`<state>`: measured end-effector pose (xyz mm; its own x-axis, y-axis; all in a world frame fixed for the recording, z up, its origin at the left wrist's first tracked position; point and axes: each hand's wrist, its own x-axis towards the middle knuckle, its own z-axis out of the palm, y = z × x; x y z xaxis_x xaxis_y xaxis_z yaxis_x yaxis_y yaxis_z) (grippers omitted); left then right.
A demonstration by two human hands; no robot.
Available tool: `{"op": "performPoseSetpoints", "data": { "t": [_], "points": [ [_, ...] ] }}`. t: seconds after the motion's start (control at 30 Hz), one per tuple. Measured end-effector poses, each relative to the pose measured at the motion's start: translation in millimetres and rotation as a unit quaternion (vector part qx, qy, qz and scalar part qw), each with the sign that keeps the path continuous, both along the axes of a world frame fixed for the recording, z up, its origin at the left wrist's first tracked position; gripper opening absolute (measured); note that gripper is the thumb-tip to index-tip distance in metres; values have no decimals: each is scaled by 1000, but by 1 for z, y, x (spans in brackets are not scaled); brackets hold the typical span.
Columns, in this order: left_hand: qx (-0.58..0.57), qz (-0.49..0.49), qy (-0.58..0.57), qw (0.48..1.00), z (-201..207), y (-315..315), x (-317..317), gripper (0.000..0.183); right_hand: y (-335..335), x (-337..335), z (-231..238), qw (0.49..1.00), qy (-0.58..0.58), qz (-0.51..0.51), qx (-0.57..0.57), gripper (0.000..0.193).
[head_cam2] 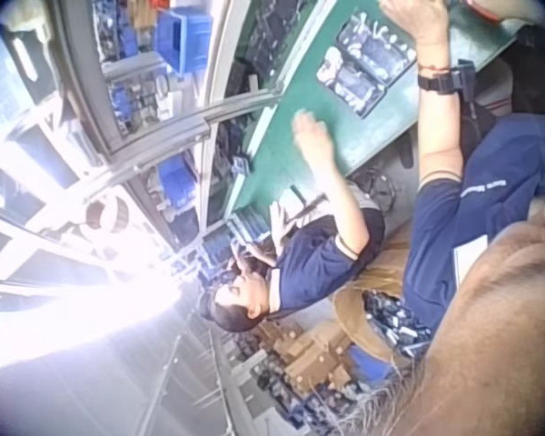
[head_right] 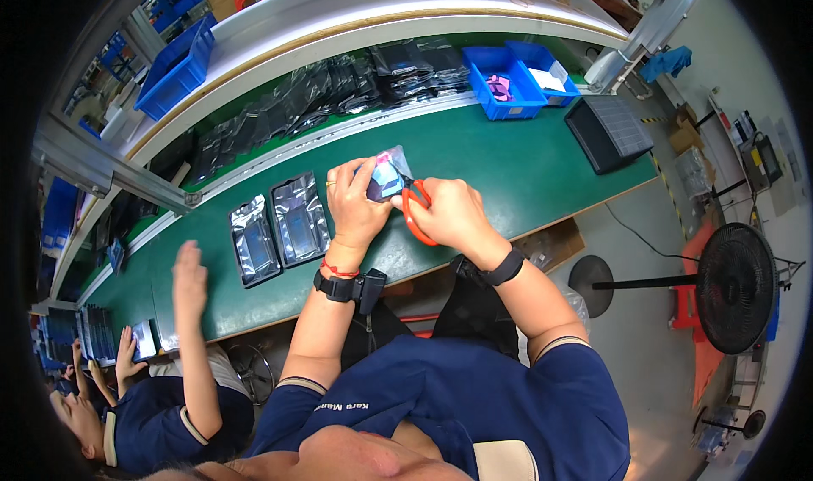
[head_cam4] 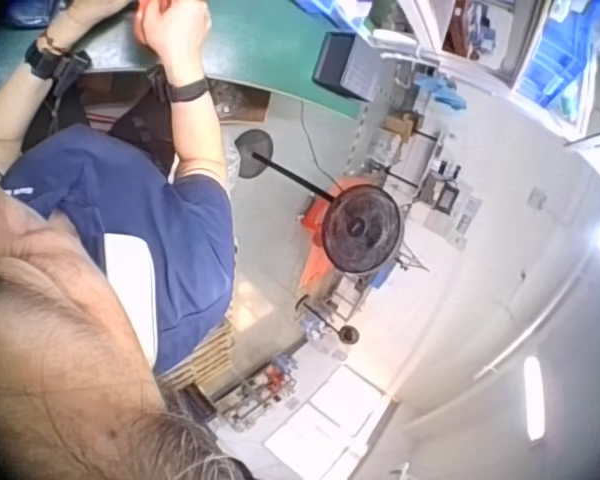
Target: The person places phone cases on a table, inserts cards into them, and puts the cases into plastic bags. They then use scissors to open a small bag and place its contents into the cases.
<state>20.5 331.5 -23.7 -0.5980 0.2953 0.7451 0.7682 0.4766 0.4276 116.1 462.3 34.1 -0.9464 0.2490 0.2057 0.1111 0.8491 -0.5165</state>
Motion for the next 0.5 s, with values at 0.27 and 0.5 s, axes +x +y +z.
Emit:
{"op": "performPoseSetpoints", "data": {
  "t": [0.27, 0.5],
  "points": [
    [-2, -41, -29, 999, 0, 3, 1, 48, 20, -2, -13, 899, -74, 37, -430, 41],
    [-14, -56, -57, 997, -4, 3, -1, 47, 59, -5, 11, 775, 113, 40, -620, 40]
  ]
}}
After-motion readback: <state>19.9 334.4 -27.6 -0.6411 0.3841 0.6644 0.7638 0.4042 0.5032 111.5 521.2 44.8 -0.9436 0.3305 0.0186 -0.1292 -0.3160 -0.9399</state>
